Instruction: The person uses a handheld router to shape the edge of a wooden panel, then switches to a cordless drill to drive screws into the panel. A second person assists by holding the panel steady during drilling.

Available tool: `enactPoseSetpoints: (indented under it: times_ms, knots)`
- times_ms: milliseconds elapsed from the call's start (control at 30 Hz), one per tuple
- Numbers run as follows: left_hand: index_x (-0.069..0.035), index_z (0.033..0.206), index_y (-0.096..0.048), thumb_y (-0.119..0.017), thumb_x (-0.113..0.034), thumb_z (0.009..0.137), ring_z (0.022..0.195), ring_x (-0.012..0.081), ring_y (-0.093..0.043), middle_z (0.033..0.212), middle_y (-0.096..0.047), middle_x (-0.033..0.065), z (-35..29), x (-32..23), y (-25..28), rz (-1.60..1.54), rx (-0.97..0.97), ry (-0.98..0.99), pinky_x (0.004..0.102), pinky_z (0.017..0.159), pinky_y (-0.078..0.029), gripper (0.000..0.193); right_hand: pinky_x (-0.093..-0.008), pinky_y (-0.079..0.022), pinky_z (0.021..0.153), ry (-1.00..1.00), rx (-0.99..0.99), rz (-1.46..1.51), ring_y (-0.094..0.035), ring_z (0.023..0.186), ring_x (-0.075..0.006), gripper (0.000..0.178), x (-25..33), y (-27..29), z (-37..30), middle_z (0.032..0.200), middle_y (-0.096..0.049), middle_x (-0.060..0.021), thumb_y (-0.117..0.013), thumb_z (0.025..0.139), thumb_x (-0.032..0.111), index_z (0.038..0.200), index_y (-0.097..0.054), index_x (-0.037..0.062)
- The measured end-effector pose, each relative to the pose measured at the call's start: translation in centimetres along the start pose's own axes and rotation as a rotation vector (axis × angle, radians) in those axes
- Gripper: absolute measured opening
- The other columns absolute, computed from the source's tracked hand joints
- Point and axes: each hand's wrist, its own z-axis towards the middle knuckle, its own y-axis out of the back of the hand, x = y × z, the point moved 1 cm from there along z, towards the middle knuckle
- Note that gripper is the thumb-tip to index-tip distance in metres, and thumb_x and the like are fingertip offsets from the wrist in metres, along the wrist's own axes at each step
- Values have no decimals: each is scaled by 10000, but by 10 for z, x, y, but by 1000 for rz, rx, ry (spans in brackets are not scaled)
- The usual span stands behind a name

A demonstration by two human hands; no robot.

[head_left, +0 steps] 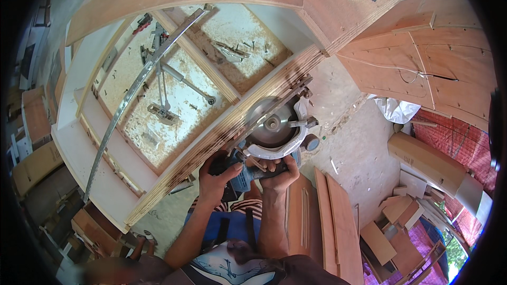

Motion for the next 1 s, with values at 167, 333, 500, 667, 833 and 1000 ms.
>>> enactPoseSetpoints:
  times_ms: [167,333,500,667,833,1000]
  knots:
    - [43,1287,-661,-928,-121,835,982,159,-718,1123,-732,106,0,-1,0,28,-3,-13,304,890,-598,550,-366,-464,629,9,-42,3,-504,591,-176,220,0,-4,-1,737,-537,-15,-537,984,246,877,-601,65]
    - [28,1273,-672,-925,-120,831,975,156,-716,1114,-736,99,-1,0,0,5,-11,39,309,890,-591,530,-358,-461,626,3,-86,14,-501,585,-175,214,1,-6,-3,735,-538,-16,-540,984,239,879,-605,64]
    - [21,1265,-676,-925,-116,827,995,151,-710,1096,-746,83,-2,-1,-1,-16,-5,18,308,898,-583,522,-355,-448,625,9,-86,-5,-503,592,-171,217,3,-9,-3,727,-524,-8,-543,983,247,865,-594,73]
    - [26,1257,-675,-923,-108,828,989,158,-717,1088,-749,88,-3,-4,2,6,-16,9,310,911,-588,514,-359,-448,632,19,-119,-26,-506,605,-167,201,-1,-12,-9,733,-518,-1,-543,978,248,880,-589,78]
    - [35,1256,-671,-926,-99,825,956,169,-730,1100,-745,99,-4,-8,-1,-32,-12,19,315,904,-598,519,-356,-440,630,16,-130,-11,-493,601,-171,200,-1,-9,-7,740,-527,-3,-551,967,254,875,-589,81]
    - [43,1270,-658,-910,-78,842,980,177,-735,1109,-739,110,-2,-7,-4,-52,-16,6,312,893,-614,511,-354,-439,622,15,-32,-40,-486,591,-170,208,-1,-2,0,726,-526,-6,-549,970,261,872,-590,82]
